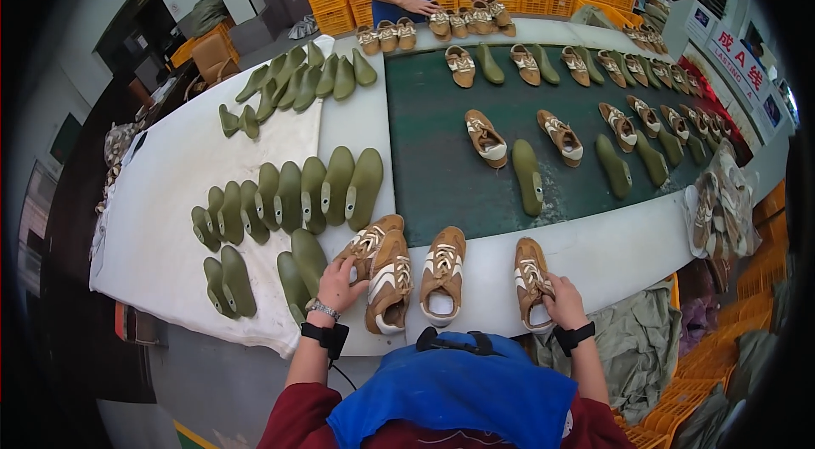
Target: The recorder takes shoe uppers from a bin, inserts shoe lasts, and places them onto a conveyor belt for processing.
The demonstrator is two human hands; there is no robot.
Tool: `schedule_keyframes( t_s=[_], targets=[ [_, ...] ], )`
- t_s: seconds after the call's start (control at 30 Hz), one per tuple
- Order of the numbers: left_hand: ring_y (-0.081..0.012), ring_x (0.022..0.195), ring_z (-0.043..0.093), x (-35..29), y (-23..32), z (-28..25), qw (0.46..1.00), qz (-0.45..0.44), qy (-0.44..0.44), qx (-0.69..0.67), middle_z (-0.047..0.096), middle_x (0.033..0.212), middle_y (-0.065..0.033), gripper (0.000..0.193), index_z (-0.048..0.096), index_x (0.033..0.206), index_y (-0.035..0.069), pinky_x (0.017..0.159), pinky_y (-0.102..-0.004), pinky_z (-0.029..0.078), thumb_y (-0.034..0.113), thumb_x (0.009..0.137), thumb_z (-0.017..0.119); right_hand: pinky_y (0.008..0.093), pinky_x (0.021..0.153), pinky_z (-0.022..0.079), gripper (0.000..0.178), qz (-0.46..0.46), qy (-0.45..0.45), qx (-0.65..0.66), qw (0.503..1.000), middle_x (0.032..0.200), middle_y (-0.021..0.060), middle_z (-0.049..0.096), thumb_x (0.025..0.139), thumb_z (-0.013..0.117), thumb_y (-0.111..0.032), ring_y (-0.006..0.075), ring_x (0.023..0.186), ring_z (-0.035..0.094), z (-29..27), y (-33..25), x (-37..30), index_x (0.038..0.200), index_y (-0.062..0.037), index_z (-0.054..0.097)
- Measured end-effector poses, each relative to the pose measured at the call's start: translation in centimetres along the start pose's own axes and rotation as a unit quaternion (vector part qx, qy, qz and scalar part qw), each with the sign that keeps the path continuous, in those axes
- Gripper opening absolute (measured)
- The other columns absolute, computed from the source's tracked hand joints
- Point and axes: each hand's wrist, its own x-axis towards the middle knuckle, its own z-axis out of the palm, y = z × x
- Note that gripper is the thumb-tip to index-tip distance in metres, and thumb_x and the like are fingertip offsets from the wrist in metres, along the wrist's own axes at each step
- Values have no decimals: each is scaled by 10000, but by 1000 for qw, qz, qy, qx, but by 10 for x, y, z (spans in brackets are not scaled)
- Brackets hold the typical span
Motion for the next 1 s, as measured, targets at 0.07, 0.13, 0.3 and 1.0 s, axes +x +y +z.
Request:
schedule_keyframes(
  t_s=[0.07,0.13,0.3,1.0],
  targets=[
    [-366,1066,489,4,7,-2,996,-5,-66,-65,537,1106,-181,801,417,1285,123,945,-431,369,478,637,727,425,717,465,385,-41,62,-18,997,952,169,544,731,594,-55,352,821,561,-5,-18,11,1110,-64,527],
    [-359,1081,490,5,20,0,985,-8,-156,72,539,1120,-185,920,326,1342,140,968,-439,342,576,616,686,428,718,465,405,-102,94,69,988,922,170,575,746,596,-77,354,807,570,-4,-41,25,1141,-52,512],
    [-363,1121,502,10,26,-2,930,-98,-340,95,526,1178,-258,1157,93,1430,158,1003,-442,308,754,576,596,450,719,471,382,-134,-147,108,974,852,192,617,795,577,-208,378,800,592,40,-99,47,1122,-27,498],
    [-406,707,617,-26,25,-6,973,-214,-79,26,632,767,-237,806,282,1330,64,628,-478,487,571,761,542,445,792,455,672,-154,-272,132,941,997,267,589,817,546,-317,398,918,576,138,-149,88,1356,-47,251]
  ],
)
